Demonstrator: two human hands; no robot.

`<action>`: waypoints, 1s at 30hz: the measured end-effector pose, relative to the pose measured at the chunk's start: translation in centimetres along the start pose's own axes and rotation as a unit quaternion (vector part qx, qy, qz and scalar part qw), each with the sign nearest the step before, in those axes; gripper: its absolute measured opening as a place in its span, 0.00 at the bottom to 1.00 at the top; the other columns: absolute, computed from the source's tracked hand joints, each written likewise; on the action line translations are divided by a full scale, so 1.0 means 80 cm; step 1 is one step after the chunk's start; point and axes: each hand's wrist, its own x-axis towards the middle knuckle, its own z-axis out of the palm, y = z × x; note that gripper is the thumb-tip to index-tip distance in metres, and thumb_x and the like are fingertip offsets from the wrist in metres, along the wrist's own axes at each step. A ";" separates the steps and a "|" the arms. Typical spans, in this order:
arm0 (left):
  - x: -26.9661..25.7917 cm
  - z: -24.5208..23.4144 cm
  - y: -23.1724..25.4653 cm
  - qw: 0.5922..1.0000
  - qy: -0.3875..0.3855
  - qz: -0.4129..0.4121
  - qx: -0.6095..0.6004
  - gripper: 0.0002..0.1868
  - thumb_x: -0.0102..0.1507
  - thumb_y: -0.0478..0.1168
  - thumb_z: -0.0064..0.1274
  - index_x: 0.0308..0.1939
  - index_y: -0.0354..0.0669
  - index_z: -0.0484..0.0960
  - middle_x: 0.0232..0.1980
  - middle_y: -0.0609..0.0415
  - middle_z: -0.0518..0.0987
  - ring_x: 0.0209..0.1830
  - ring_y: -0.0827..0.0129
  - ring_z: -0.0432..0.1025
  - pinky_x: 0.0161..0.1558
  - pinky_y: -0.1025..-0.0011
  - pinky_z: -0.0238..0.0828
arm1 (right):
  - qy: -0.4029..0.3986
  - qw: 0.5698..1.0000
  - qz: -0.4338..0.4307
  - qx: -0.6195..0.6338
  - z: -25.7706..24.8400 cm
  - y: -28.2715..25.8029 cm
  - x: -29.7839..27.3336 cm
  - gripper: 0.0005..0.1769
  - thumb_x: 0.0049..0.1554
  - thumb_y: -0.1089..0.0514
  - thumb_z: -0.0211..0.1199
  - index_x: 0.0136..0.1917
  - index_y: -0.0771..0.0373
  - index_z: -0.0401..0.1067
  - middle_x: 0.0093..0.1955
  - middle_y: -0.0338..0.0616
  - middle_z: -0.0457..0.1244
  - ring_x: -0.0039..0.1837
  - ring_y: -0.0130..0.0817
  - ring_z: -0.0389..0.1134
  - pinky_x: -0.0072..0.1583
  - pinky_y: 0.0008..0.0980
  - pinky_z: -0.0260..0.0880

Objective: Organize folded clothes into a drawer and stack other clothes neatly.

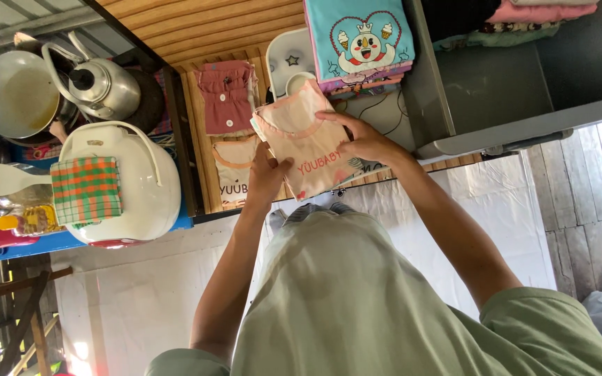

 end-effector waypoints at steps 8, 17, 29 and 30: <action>0.001 -0.009 0.004 0.998 -0.017 -0.030 -0.055 0.35 0.59 0.32 0.58 0.67 0.42 0.59 0.40 0.54 0.78 0.37 0.74 0.73 0.38 0.72 0.70 | 0.032 0.999 -0.009 0.001 0.030 0.005 -0.016 0.49 0.43 0.71 0.58 0.78 0.55 0.60 0.81 0.40 0.52 0.81 0.32 0.49 0.72 0.33 0.56; 0.051 -0.031 -0.010 0.995 0.061 -0.012 -0.076 0.14 0.64 0.43 0.65 0.45 0.38 0.80 0.38 0.61 0.75 0.36 0.78 0.67 0.38 0.76 0.66 | 0.118 0.991 0.016 -0.062 0.038 0.018 -0.002 0.36 0.54 0.69 0.62 0.75 0.57 0.68 0.72 0.45 0.60 0.67 0.34 0.62 0.62 0.29 0.65; 0.049 -0.027 -0.013 0.943 0.071 -0.095 -0.310 0.12 0.61 0.41 0.59 0.46 0.53 0.73 0.45 0.62 0.78 0.41 0.77 0.73 0.36 0.72 0.68 | 0.120 0.989 -0.072 -0.048 0.034 0.019 0.026 0.41 0.47 0.73 0.58 0.74 0.58 0.66 0.75 0.43 0.57 0.64 0.34 0.62 0.60 0.32 0.67; 0.047 -0.027 -0.006 0.942 0.093 -0.148 -0.286 0.15 0.62 0.44 0.60 0.48 0.57 0.70 0.44 0.61 0.78 0.39 0.75 0.72 0.33 0.71 0.63 | 0.162 0.977 -0.097 -0.100 0.037 0.023 0.024 0.39 0.48 0.71 0.61 0.74 0.59 0.66 0.73 0.45 0.58 0.64 0.37 0.63 0.62 0.35 0.67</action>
